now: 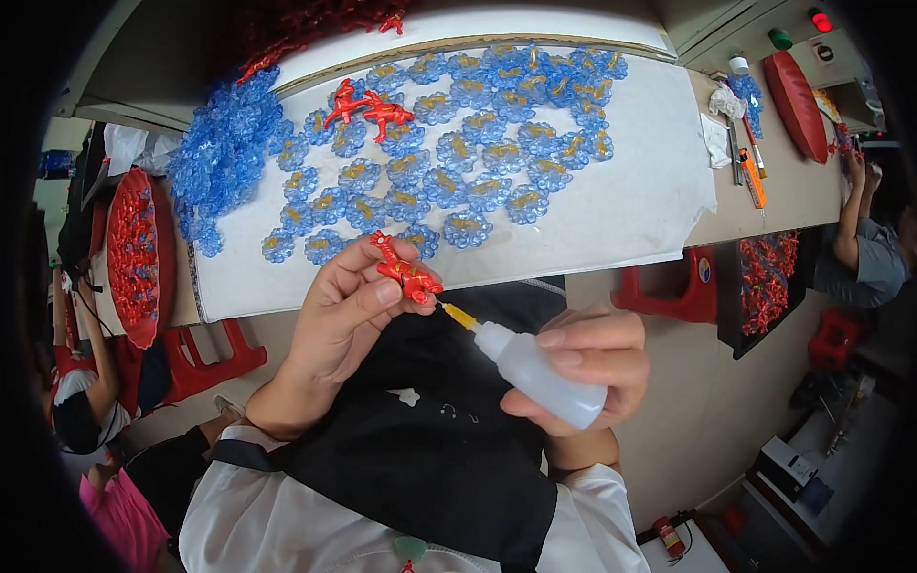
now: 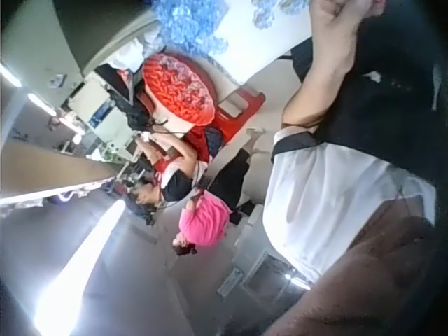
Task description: The person assembles small red plastic toy parts by applying glue from a bottle and attaching the parts together.
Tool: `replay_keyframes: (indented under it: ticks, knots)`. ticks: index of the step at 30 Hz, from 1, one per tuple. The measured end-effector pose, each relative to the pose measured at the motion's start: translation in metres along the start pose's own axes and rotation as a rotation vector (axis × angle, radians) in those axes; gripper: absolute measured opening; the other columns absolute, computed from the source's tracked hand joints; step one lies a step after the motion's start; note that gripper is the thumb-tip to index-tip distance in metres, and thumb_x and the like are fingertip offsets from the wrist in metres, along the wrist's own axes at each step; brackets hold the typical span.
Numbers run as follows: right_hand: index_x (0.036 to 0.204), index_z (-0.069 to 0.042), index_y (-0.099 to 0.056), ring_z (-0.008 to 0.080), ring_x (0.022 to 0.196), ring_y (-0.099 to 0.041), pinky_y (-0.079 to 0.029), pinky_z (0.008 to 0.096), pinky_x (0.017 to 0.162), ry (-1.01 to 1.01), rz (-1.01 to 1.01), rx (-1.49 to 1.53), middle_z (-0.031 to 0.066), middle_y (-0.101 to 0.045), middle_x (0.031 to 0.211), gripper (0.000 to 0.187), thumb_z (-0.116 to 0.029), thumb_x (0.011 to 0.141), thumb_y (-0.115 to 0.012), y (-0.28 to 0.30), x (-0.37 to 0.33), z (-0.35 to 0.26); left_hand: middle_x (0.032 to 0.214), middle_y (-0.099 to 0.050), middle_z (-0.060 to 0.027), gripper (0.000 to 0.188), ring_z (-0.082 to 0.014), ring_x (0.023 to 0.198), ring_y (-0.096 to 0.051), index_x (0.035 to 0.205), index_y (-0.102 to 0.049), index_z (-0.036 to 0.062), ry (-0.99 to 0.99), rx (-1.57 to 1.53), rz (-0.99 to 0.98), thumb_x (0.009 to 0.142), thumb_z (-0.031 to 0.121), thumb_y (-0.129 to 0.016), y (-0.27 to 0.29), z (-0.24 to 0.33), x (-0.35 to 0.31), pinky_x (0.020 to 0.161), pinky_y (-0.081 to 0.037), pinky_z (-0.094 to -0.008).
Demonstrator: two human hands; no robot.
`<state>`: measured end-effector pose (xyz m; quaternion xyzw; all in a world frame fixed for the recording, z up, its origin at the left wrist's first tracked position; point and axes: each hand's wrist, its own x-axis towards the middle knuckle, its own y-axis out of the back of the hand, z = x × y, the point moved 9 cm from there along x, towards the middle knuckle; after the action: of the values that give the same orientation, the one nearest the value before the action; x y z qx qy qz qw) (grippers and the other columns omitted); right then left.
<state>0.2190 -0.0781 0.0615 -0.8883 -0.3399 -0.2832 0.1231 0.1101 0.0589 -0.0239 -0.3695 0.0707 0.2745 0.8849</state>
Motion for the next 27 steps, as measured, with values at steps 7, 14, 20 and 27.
replay_keyframes:
  ticks: [7,14,20,27]
  knots:
    - [0.089,-0.009,-0.049,0.0153,0.062,-0.054,-0.046,0.0241,0.052,0.058,-0.090,-0.076,0.0066,-0.051,0.084,0.045,-0.017,0.056,-0.079,-0.011,0.000,-0.011,0.095,-0.058,-0.0158,0.025,-0.0197,0.087,-0.057,0.103,-0.048,0.0009,-0.009,0.007,-0.026,0.080,0.008,-0.055,-0.004,-0.003,-0.003,0.080,-0.044,-0.0300]
    - [0.086,-0.008,-0.046,0.0090,0.052,-0.041,-0.037,0.0191,0.043,0.162,-0.121,-0.225,0.0046,-0.046,0.079,0.044,-0.029,0.062,-0.075,-0.019,-0.004,-0.016,0.095,-0.058,-0.0146,0.024,-0.0202,0.092,-0.056,0.102,-0.048,0.0009,-0.138,0.115,0.002,0.079,0.005,-0.055,-0.003,0.006,-0.004,0.085,-0.041,-0.0318]
    - [0.087,-0.008,-0.046,0.0095,0.054,-0.042,-0.037,0.0195,0.044,0.129,-0.163,-0.261,0.0048,-0.046,0.079,0.043,-0.029,0.062,-0.075,-0.021,-0.006,-0.016,0.095,-0.058,-0.0146,0.024,-0.0204,0.092,-0.056,0.101,-0.048,0.0007,-0.126,0.118,0.003,0.079,0.004,-0.054,-0.004,0.005,-0.004,0.085,-0.041,-0.0318]
    - [0.086,-0.008,-0.047,0.0094,0.055,-0.042,-0.036,0.0197,0.044,0.131,-0.182,-0.268,0.0050,-0.047,0.079,0.043,-0.029,0.061,-0.076,-0.022,-0.007,-0.016,0.095,-0.058,-0.0150,0.024,-0.0205,0.093,-0.056,0.102,-0.048,0.0008,-0.116,0.134,-0.006,0.079,0.003,-0.054,-0.007,0.005,-0.004,0.085,-0.041,-0.0316]
